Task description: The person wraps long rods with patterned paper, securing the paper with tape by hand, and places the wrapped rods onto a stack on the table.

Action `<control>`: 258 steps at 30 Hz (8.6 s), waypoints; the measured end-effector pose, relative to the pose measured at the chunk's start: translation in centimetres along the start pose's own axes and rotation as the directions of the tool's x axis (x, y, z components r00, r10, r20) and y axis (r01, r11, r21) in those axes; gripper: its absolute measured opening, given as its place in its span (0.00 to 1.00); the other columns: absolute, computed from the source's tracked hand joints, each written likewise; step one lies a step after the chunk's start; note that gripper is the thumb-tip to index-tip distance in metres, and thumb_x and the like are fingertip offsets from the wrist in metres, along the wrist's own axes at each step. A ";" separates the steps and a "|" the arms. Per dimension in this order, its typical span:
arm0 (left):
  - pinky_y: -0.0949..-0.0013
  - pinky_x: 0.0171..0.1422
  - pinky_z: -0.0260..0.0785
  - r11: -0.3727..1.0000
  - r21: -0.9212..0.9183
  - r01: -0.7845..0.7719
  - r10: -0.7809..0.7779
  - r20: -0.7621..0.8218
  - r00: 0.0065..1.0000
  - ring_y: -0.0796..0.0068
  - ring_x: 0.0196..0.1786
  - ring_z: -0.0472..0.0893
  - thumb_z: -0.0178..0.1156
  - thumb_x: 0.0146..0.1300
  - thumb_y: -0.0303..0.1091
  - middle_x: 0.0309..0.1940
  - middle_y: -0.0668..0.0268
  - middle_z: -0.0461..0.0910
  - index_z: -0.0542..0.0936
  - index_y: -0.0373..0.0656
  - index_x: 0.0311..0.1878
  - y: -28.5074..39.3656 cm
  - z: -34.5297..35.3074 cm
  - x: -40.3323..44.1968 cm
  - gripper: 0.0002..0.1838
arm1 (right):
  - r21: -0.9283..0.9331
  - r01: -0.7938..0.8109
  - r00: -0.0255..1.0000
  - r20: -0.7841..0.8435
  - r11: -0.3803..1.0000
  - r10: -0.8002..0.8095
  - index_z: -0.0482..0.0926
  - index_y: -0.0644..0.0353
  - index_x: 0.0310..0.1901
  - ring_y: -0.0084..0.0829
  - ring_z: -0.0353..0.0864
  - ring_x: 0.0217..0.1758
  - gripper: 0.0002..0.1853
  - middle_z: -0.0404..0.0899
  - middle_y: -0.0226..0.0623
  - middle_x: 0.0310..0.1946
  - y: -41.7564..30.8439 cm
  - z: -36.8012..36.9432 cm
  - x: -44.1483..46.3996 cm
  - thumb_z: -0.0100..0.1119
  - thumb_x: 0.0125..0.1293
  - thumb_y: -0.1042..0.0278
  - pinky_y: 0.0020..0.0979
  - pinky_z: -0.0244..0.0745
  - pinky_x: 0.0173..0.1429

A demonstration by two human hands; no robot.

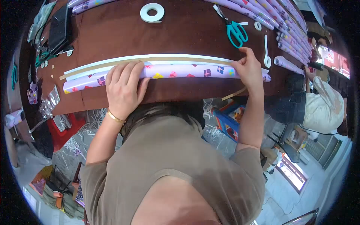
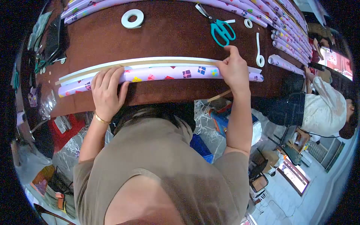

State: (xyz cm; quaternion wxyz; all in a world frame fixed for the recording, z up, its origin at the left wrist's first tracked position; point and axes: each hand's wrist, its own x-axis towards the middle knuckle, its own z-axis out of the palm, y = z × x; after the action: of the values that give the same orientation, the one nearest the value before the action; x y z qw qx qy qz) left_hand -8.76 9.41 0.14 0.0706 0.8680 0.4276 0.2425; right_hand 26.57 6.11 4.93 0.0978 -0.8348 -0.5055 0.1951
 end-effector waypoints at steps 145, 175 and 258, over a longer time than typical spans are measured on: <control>0.54 0.40 0.76 0.991 -0.048 -0.126 0.130 0.572 0.810 0.56 0.37 0.84 0.64 0.55 0.41 0.30 0.58 0.82 0.79 0.44 0.36 0.0 -6.6 4.2 0.12 | -0.467 0.622 0.618 -0.202 0.629 -0.760 0.70 0.58 0.30 0.52 0.74 0.32 0.12 0.72 0.44 0.26 4.5 -2.5 -3.7 0.64 0.44 0.73 0.48 0.68 0.35; 0.63 0.43 0.69 0.965 0.117 -0.236 0.212 0.184 0.960 0.65 0.40 0.77 0.59 0.60 0.56 0.32 0.65 0.73 0.74 0.45 0.36 0.4 -1.5 -0.8 0.21 | -0.377 0.630 0.682 -0.151 0.679 -0.716 0.71 0.63 0.43 0.52 0.71 0.43 0.27 0.71 0.48 0.37 7.8 2.8 -5.8 0.72 0.50 0.54 0.46 0.66 0.47; 0.65 0.49 0.68 0.985 -0.014 -0.174 0.175 0.027 0.984 0.71 0.44 0.75 0.64 0.56 0.48 0.38 0.69 0.74 0.78 0.47 0.44 0.6 -0.6 -1.8 0.19 | -0.366 0.663 0.683 -0.065 0.654 -0.728 0.66 0.59 0.68 0.49 0.59 0.72 0.44 0.63 0.47 0.69 1.3 4.0 -4.4 0.31 0.68 0.25 0.52 0.48 0.74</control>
State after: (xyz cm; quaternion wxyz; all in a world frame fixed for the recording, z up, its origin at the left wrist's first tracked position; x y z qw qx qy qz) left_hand -9.57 7.63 0.23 0.0602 0.9049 0.3475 0.2381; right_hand 24.11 1.53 1.89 0.0834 -0.5953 -0.7987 -0.0276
